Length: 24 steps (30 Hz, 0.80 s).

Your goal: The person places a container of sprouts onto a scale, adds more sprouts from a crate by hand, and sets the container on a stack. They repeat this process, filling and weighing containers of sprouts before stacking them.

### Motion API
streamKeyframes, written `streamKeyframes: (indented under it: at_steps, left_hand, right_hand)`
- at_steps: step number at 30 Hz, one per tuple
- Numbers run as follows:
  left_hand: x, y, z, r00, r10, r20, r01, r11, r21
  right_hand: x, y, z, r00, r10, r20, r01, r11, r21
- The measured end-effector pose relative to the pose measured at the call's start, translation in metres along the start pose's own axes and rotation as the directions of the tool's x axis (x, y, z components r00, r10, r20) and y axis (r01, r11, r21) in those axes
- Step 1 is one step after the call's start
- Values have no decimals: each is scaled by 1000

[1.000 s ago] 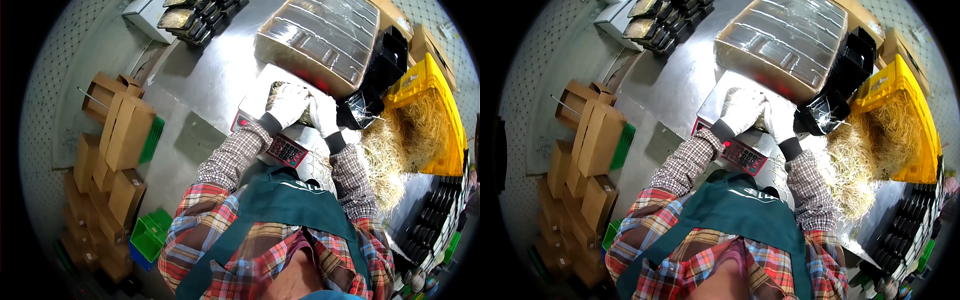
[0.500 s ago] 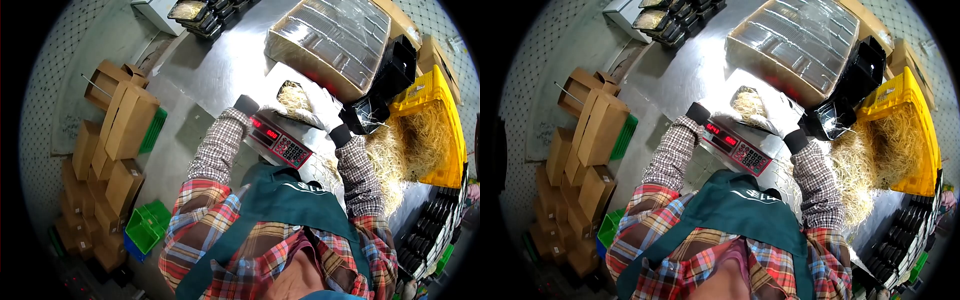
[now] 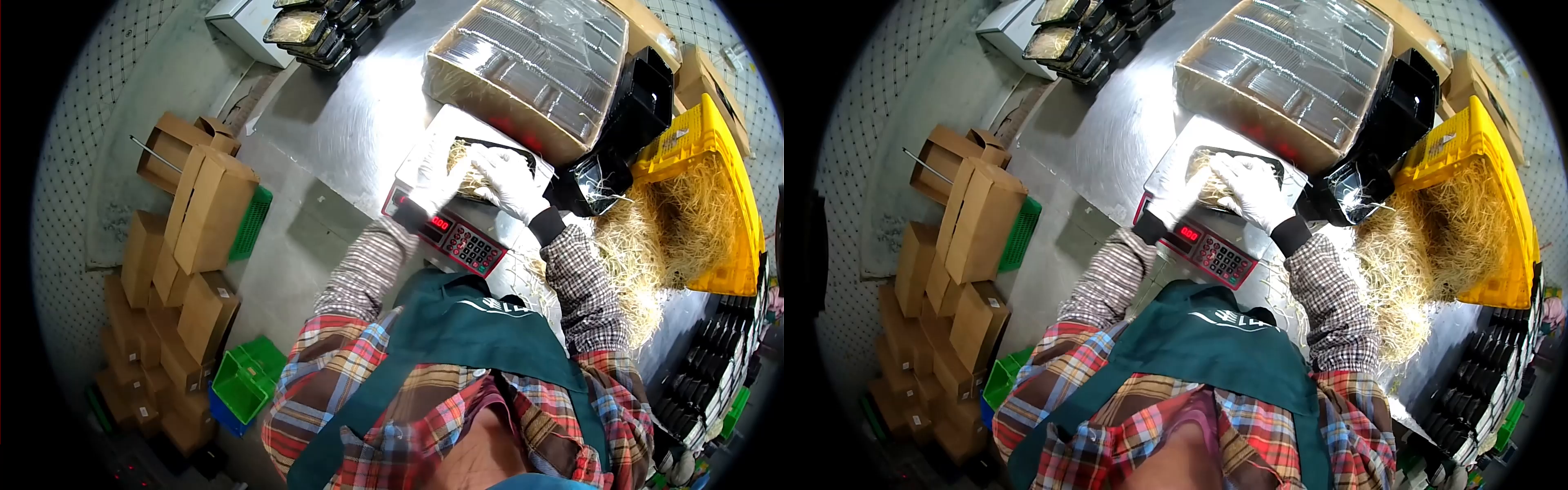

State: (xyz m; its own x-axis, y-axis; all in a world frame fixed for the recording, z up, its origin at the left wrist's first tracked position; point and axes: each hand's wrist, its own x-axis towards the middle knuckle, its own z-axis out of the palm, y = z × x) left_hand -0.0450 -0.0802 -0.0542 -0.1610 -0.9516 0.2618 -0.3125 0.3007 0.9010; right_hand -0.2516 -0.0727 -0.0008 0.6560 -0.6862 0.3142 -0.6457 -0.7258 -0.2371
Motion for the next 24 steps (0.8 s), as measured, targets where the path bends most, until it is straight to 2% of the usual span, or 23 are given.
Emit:
streamKeyframes:
  at_steps: [1, 2, 5, 7, 8, 9, 10, 13, 14, 15, 16, 17, 18, 20, 22, 23, 24]
  left_hand:
    - [0, 14, 13, 986, 56, -156, -41, 995, 96]
    - [-2, 27, 20, 997, 38, -74, -21, 975, 220]
    - [2, 23, 35, 981, 167, -99, -122, 928, 351]
    - [3, 7, 49, 969, 197, -148, -142, 937, 320]
    - [2, -4, 58, 965, 178, -192, -129, 962, 241]
    - [6, 10, 54, 986, -166, -1, 150, 891, -428]
    - [10, 23, 50, 854, -485, 190, 388, 350, -852]
    - [14, 37, 46, 850, -521, 81, 358, 457, -814]
    - [17, 32, 42, 874, -481, 68, 363, 553, -750]
    - [16, 25, 39, 938, -344, -50, 257, 784, -565]
    - [13, 17, 37, 977, -172, -124, 123, 937, -328]
    - [10, 9, 36, 990, -72, -122, 52, 986, -156]
    - [7, 1, 35, 993, 29, -118, -27, 999, 19]
    - [2, -13, 32, 998, 42, -55, -31, 982, 185]
    - [6, 32, 23, 988, 48, -148, -9, 966, 258]
    - [9, 25, 30, 992, 24, -124, -2, 985, 174]
    - [14, 13, 41, 995, 0, -97, 8, 996, 89]
  right_hand:
    - [4, -2, 0, 1000, -25, 16, 25, 999, -48]
    - [7, -2, -3, 999, -41, -2, 41, 999, 15]
    - [-2, 8, 3, 998, 31, -46, -20, 972, 235]
    - [-3, 6, -10, 996, 37, -86, -20, 981, 194]
    - [-6, 14, -4, 994, 28, -110, -9, 985, 174]
    - [-9, 18, 0, 991, 19, -134, 1, 988, 154]
    - [-7, 12, -4, 992, 45, -114, -21, 979, 204]
    - [-1, 4, -33, 984, 141, 113, -167, 949, 269]
    - [-1, -2, -45, 984, 161, 76, -176, 939, 296]
    - [-5, -2, -47, 979, 200, 45, -203, 914, 352]
    - [-10, 0, -49, 970, 242, 18, -227, 884, 409]
    - [-15, 1, -50, 959, 284, -6, -249, 850, 464]
    - [-19, -2, -50, 942, 329, -70, -257, 839, 479]
    - [-22, 0, -31, 867, 463, -184, -318, 798, 512]
    - [-17, 2, -5, 766, 568, -303, -361, 769, 528]
    - [-13, 1, 7, 739, 574, -352, -356, 777, 520]
    - [-6, -12, 13, 736, 606, -301, -443, 768, 462]
